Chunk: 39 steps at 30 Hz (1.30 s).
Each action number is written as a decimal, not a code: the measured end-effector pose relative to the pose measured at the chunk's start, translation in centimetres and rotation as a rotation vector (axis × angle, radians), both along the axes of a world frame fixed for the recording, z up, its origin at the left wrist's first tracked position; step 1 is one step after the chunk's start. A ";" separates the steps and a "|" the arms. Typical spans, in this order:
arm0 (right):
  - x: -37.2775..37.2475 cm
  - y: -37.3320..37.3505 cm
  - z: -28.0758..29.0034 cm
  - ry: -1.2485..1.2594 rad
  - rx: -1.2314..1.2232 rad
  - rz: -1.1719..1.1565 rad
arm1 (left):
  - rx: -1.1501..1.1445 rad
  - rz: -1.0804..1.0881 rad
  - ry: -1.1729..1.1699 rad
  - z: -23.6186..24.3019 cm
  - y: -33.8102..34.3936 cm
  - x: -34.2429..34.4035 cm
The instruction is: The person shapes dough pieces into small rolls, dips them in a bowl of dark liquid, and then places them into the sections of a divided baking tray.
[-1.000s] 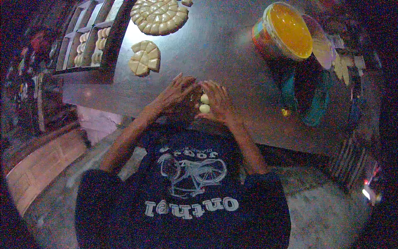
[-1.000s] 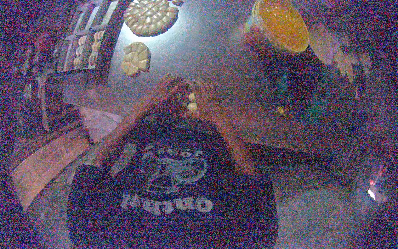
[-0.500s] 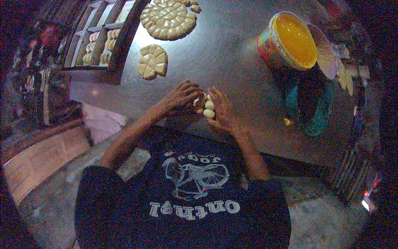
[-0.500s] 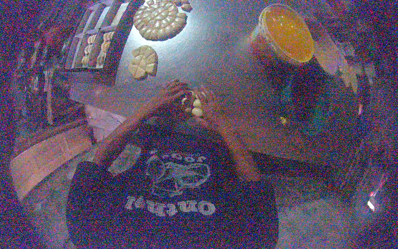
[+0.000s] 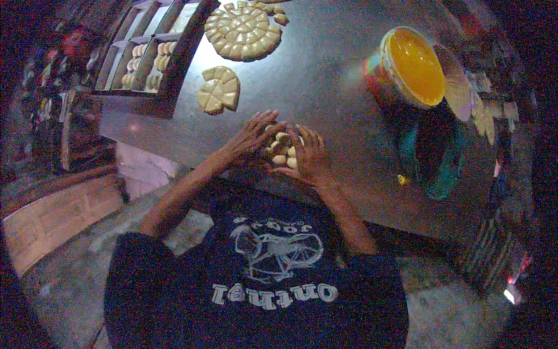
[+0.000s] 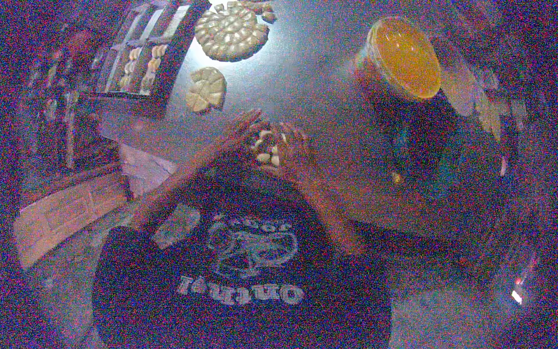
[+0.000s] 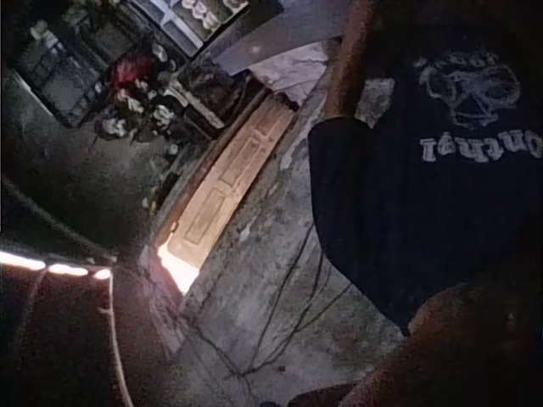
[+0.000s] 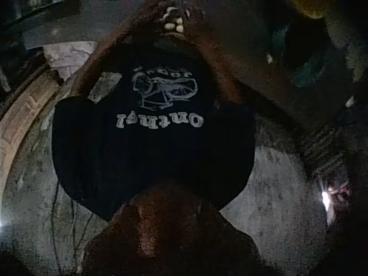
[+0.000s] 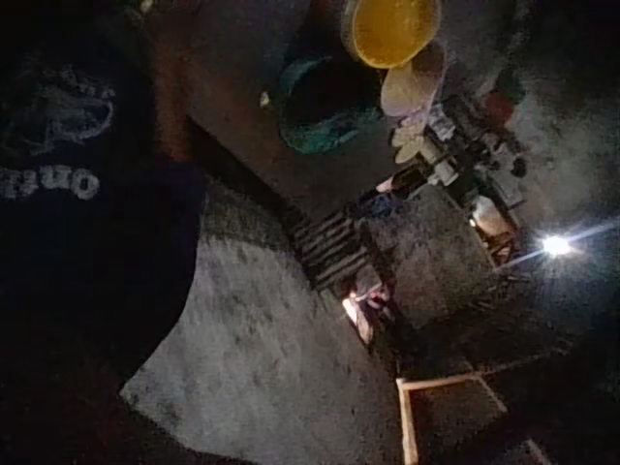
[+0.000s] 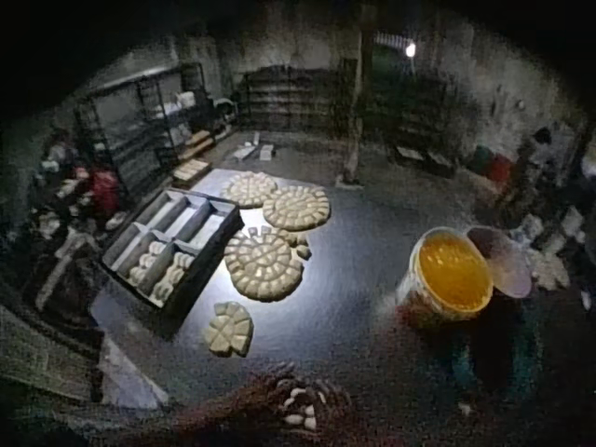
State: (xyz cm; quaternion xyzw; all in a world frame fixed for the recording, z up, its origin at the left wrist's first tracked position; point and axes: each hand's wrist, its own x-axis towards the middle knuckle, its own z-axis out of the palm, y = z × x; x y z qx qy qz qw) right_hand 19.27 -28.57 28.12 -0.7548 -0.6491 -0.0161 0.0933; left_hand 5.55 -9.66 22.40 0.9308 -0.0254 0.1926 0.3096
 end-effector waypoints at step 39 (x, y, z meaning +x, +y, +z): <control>-8.0 32.4 23.6 1.134 -1.726 -0.225 | -1.913 -0.836 0.648 15.0 19.7 -15.3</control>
